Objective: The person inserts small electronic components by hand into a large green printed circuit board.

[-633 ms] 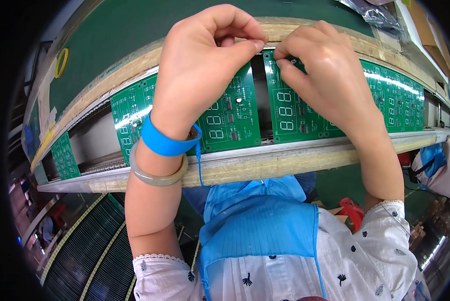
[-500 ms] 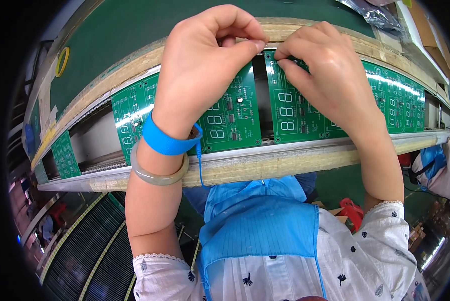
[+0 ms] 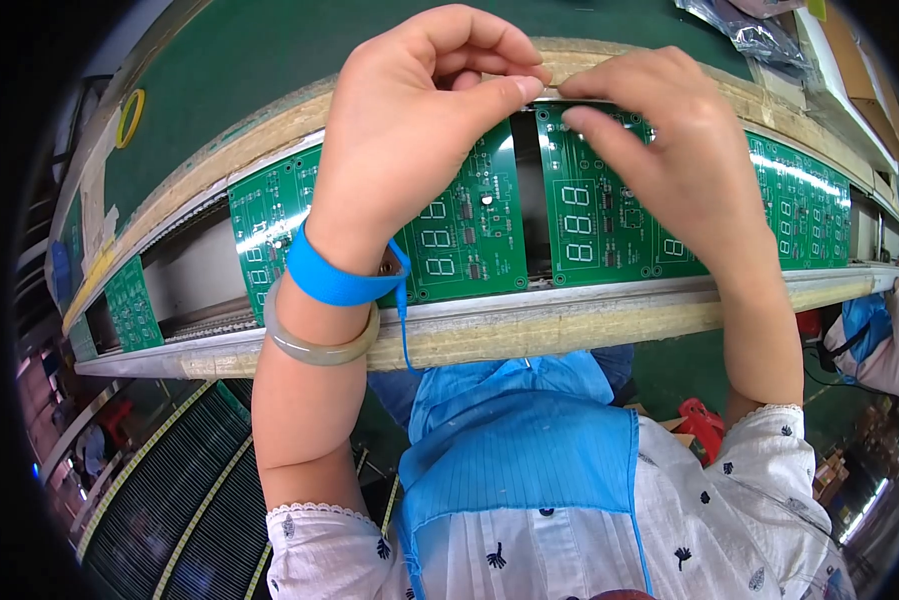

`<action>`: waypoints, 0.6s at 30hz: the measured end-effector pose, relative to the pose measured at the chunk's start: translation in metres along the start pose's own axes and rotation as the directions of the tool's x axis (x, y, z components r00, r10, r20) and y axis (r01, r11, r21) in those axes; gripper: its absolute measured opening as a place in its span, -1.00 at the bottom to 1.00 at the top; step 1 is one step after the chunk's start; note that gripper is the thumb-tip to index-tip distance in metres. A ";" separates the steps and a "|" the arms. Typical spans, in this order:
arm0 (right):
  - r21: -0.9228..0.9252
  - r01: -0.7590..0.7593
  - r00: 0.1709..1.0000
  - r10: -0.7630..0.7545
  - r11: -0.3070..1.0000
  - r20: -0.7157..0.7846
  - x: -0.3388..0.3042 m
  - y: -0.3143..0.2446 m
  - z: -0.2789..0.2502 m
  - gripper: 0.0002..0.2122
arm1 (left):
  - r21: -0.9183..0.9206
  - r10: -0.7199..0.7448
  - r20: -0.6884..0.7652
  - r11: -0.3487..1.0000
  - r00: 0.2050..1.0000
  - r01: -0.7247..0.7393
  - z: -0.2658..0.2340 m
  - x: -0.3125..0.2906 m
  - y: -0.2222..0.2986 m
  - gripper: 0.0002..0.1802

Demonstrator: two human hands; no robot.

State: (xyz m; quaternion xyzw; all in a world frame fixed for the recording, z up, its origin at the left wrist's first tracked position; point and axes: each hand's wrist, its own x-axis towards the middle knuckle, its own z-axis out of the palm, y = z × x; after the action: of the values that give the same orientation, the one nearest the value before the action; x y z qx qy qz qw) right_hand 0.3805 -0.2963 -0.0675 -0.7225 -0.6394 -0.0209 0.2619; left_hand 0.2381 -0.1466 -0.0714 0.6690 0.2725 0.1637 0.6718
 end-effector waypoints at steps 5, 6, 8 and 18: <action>0.342 -0.238 0.971 0.227 0.909 0.073 -0.003 0.006 -0.006 -0.83 | -0.176 -0.022 0.065 0.984 0.998 0.033 -0.001 0.000 -0.002 -0.83; 0.416 -0.285 0.958 0.264 0.863 0.110 -0.003 0.006 -0.006 -0.82 | -0.175 -0.021 0.065 0.984 0.998 0.032 -0.001 0.012 -0.016 -0.83; 0.473 -0.311 0.950 0.282 0.824 0.135 -0.002 0.005 -0.007 -0.81 | -0.608 0.855 0.201 0.492 0.479 -0.623 0.000 0.042 -0.035 -0.82; 0.717 -0.478 0.871 0.378 0.507 0.314 -0.006 0.018 -0.014 -0.83 | -0.013 0.520 0.144 0.852 0.842 -0.524 0.000 0.001 -0.014 -0.76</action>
State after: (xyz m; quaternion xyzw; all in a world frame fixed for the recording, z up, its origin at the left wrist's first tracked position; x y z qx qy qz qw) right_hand 0.4008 -0.3084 -0.0647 -0.6721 -0.3995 0.3643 0.5060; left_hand 0.2367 -0.1466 -0.0855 0.7366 0.0338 0.2886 0.6107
